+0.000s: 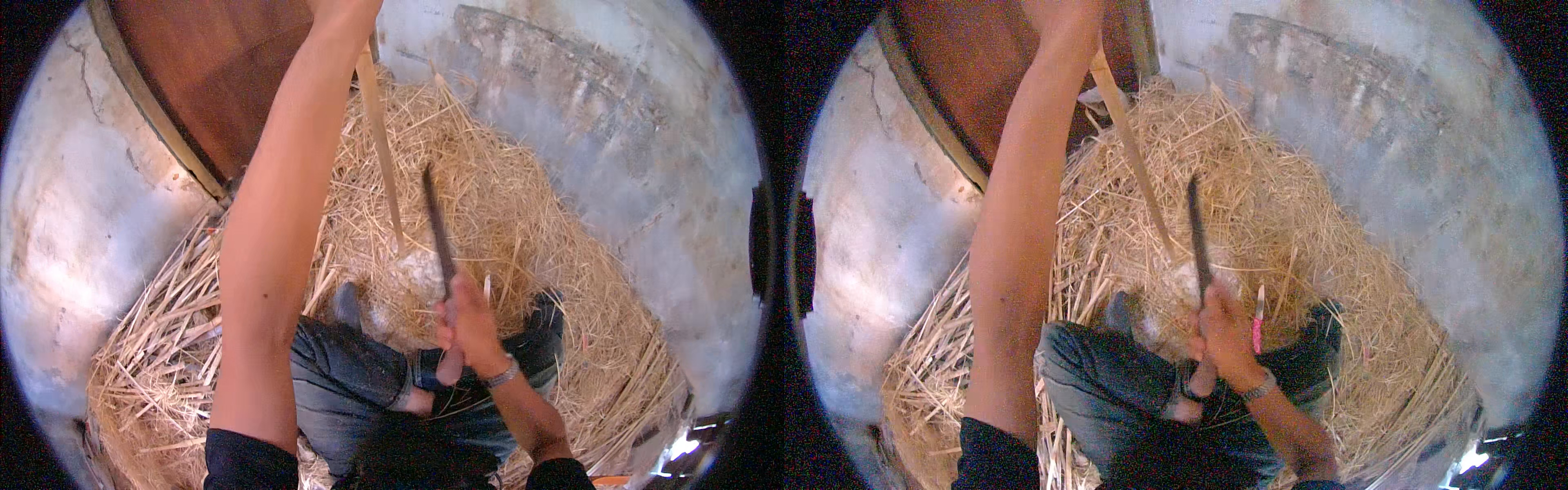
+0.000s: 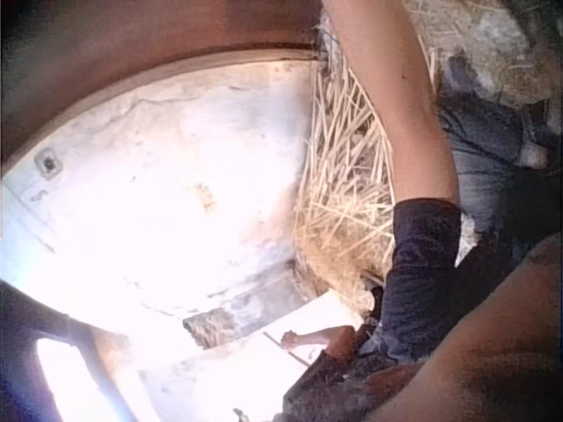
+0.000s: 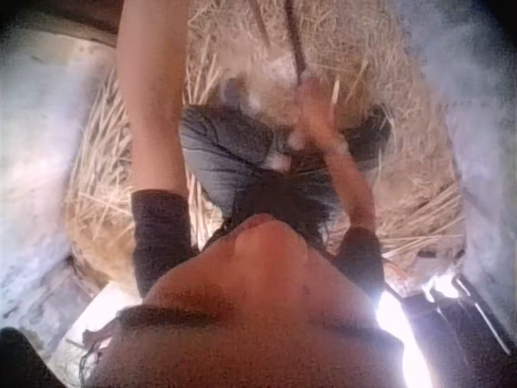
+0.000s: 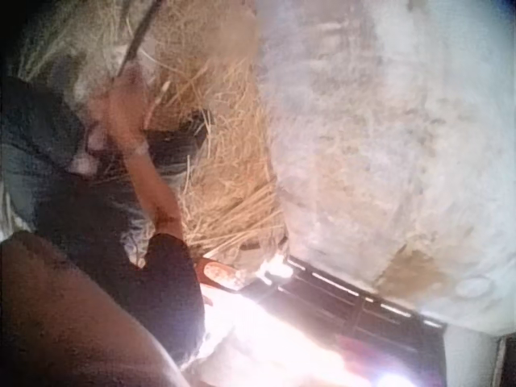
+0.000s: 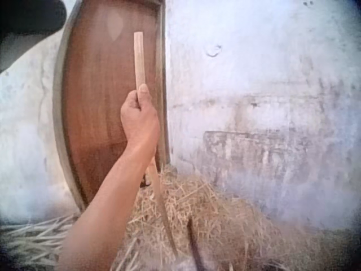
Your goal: The person prepares bamboo strips by trimming a long stalk with a large blade and whittling it with a smaller handheld tool.
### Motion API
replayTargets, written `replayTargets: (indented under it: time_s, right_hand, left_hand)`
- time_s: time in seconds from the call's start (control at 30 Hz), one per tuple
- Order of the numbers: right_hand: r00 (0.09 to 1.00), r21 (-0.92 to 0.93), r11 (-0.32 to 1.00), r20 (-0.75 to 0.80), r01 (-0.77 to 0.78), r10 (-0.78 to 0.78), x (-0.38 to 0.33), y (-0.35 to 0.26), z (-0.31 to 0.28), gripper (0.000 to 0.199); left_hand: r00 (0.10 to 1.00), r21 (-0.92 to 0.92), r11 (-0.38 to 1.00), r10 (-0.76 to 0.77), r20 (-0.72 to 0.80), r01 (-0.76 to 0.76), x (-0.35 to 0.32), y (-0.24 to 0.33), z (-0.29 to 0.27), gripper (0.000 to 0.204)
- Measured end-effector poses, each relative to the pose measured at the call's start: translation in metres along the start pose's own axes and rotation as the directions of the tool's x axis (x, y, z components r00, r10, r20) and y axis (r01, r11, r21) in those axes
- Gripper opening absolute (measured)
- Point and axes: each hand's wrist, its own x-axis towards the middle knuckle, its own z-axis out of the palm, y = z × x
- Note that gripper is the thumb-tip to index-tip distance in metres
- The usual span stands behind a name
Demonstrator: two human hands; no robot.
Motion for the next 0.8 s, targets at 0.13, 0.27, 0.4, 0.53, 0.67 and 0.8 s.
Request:
replayTargets:
  time_s: [0.13, 0.27, 0.4, 0.53, 0.67, 0.8]
  right_hand:
    - [0.825, -0.068, 0.839, -0.157, 0.539, -0.543, -0.031, -0.110, 0.030, 0.060]
    - [0.559, 0.246, 0.504, -0.280, 0.828, -0.781, -0.062, -0.166, 0.042, 0.065]
    - [0.646, 0.490, 0.512, -0.146, 0.705, -0.750, -0.070, -0.150, 0.058, 0.060]
    - [0.947, -0.049, 0.946, 0.060, 0.320, -0.317, -0.025, -0.100, 0.056, 0.051]
    - [0.950, -0.061, 0.958, -0.122, 0.280, -0.286, -0.029, -0.112, 0.039, 0.056]
    - [0.787, 0.091, 0.786, -0.174, 0.612, -0.593, -0.061, -0.165, 0.049, 0.062]
  left_hand:
    - [0.999, 0.019, 0.999, 0.045, 0.010, -0.046, 0.001, -0.020, -0.007, 0.042]
    - [0.999, -0.114, 0.993, -0.012, 0.041, 0.017, -0.003, -0.011, 0.017, 0.042]
    - [0.999, -0.087, 0.996, 0.030, 0.033, -0.027, -0.012, -0.008, 0.026, 0.042]
    - [0.993, -0.012, 0.993, 0.120, -0.011, -0.120, -0.010, -0.009, 0.017, 0.042]
    - [1.000, 0.023, 1.000, 0.007, 0.004, -0.007, -0.010, -0.002, 0.006, 0.043]
    - [1.000, -0.065, 0.998, 0.014, -0.012, -0.015, -0.003, 0.003, -0.003, 0.043]
